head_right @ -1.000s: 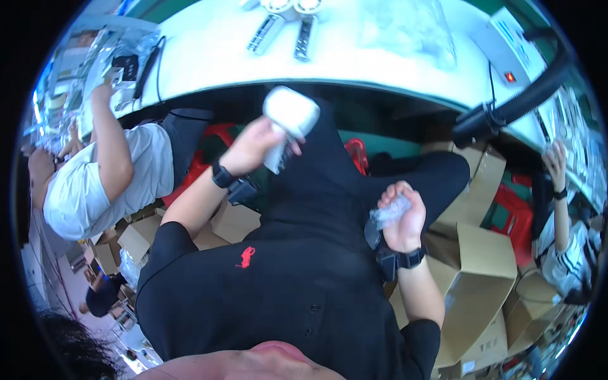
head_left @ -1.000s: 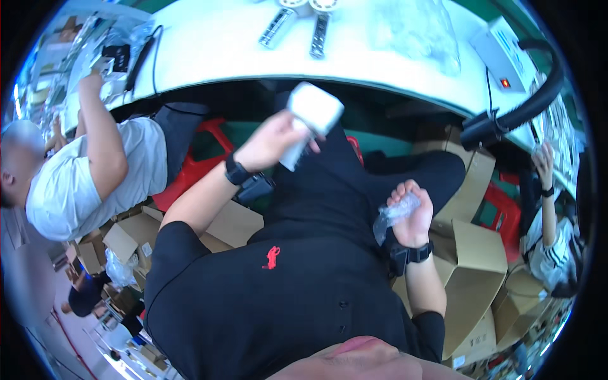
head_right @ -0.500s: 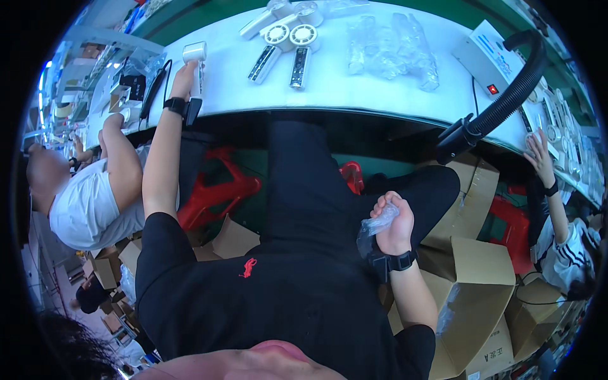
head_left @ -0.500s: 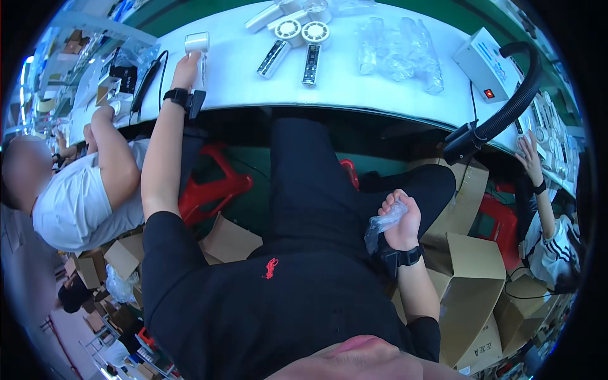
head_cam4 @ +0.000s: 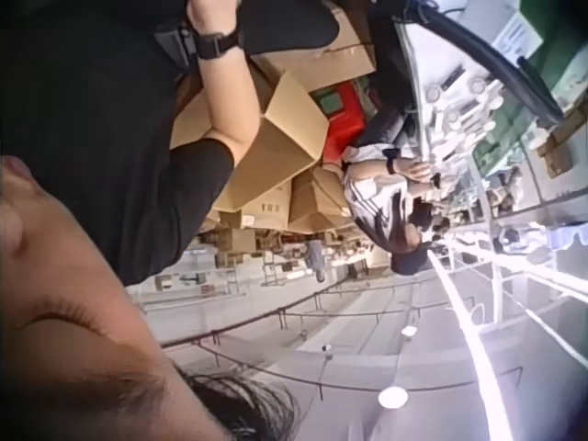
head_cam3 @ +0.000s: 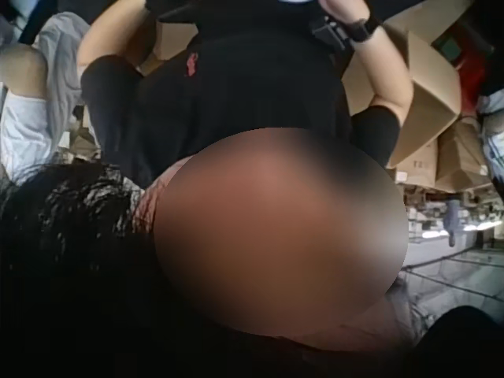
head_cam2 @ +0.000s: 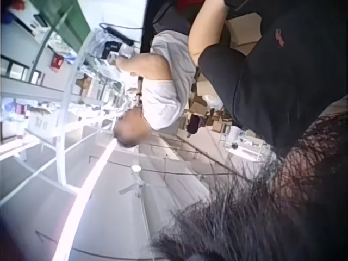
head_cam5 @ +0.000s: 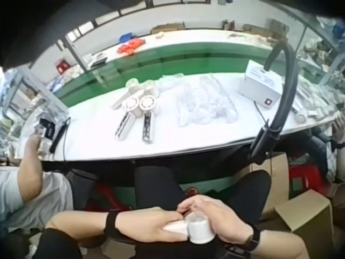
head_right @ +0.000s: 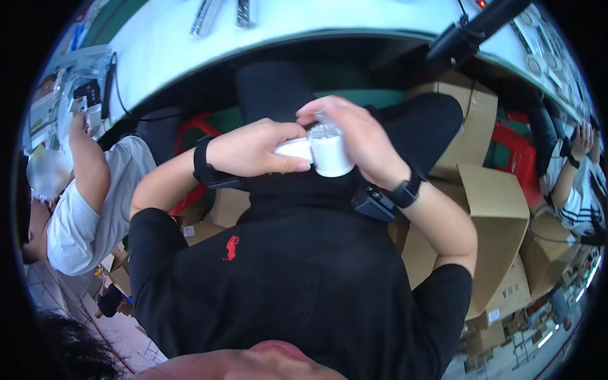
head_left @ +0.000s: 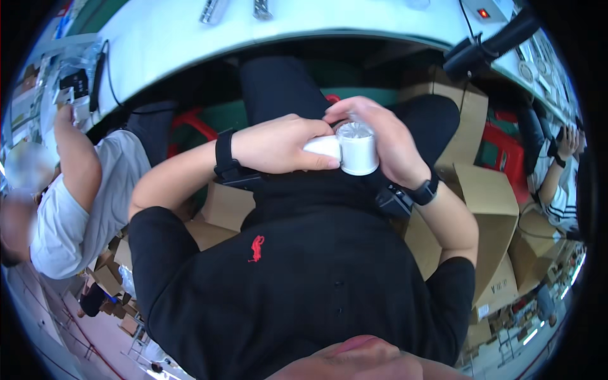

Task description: The person removes a handheld fan from a plastic bag, inspects it, and inserts a battery component. They then set the fan down and pick up another plastic bag to repeat the process.

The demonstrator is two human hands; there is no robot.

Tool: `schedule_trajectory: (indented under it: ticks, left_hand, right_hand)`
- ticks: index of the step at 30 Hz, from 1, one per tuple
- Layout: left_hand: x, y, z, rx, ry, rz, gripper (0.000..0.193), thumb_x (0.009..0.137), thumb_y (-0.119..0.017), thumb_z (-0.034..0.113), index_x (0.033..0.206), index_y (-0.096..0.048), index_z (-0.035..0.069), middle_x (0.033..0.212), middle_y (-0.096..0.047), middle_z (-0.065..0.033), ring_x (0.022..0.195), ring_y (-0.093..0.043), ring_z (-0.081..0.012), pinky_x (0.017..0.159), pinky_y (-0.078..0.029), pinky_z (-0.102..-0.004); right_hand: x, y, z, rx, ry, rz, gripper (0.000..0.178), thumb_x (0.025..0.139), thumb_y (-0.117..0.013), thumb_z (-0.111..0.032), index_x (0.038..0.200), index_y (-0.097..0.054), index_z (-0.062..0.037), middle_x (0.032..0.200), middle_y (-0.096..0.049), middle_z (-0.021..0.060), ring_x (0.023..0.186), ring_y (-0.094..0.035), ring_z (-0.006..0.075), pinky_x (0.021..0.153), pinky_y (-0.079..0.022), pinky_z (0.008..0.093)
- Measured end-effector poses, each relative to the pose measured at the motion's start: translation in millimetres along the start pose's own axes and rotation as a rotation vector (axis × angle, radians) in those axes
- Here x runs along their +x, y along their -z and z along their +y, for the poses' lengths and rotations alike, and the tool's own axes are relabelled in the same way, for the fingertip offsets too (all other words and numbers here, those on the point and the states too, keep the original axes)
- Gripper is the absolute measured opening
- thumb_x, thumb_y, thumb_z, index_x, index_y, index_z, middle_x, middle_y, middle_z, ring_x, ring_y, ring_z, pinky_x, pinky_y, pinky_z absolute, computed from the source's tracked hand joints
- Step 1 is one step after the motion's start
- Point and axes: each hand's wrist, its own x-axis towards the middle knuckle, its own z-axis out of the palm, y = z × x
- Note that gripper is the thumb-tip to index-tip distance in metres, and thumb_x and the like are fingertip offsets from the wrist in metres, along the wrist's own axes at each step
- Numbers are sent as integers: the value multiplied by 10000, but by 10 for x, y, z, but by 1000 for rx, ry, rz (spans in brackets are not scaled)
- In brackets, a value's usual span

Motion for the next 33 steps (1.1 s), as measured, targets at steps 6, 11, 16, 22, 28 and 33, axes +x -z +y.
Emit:
schedule_trajectory:
  ticks: [6, 11, 16, 22, 28, 33]
  left_hand:
    - [100, -319, 77, -322, 298, -154, 469, 950, -591, 442, 1061, -574, -13, 835, -661, -82, 645, -626, -169, 609, -507, -297]
    - [115, -438, 124, -307, 272, -149, 418, 960, -590, 409, 989, -551, -6, 845, -650, -65, 635, -595, -146, 582, -485, -272]
    - [144, -486, 130, -168, 206, -152, 463, 958, -569, 447, 978, -545, -14, 819, -655, -94, 638, -615, -193, 596, -494, -307]
    - [178, -431, -2, -25, 120, -113, 502, 958, -548, 480, 983, -556, -21, 784, -659, -166, 689, -647, -315, 640, -505, -384]
    - [184, -391, -133, -100, 207, -187, 448, 974, -546, 435, 1023, -559, -11, 834, -667, -128, 748, -667, -249, 674, -517, -335]
    - [-66, -339, -390, -480, 133, 43, 411, 995, -523, 380, 1130, -540, -8, 961, -662, -104, 824, -660, -179, 740, -525, -293]
  right_hand:
    - [-226, 64, 301, 173, -282, 40, 260, 989, -435, -248, 908, -571, -42, 890, -659, 115, 791, -631, 187, 752, -510, 304]
    - [-408, -25, 266, 59, -213, 173, 246, 990, -426, -246, 875, -531, -55, 869, -657, 134, 748, -623, 182, 714, -510, 303]
    - [-508, -72, 311, 5, -81, 306, 267, 1002, -396, -244, 876, -529, -50, 831, -663, 126, 720, -619, 173, 700, -508, 303]
    - [-424, -38, 469, -52, 48, 302, 260, 1013, -385, -258, 880, -497, -65, 842, -667, 124, 754, -615, 160, 735, -504, 295]
    - [-304, -36, 530, -56, 26, 276, 272, 1019, -397, -284, 901, -505, -64, 831, -654, 110, 755, -610, 163, 749, -501, 304]
    - [-164, -24, 476, 208, 69, 335, 255, 1021, -419, -289, 943, -518, -67, 850, -643, 86, 745, -604, 170, 749, -505, 326]
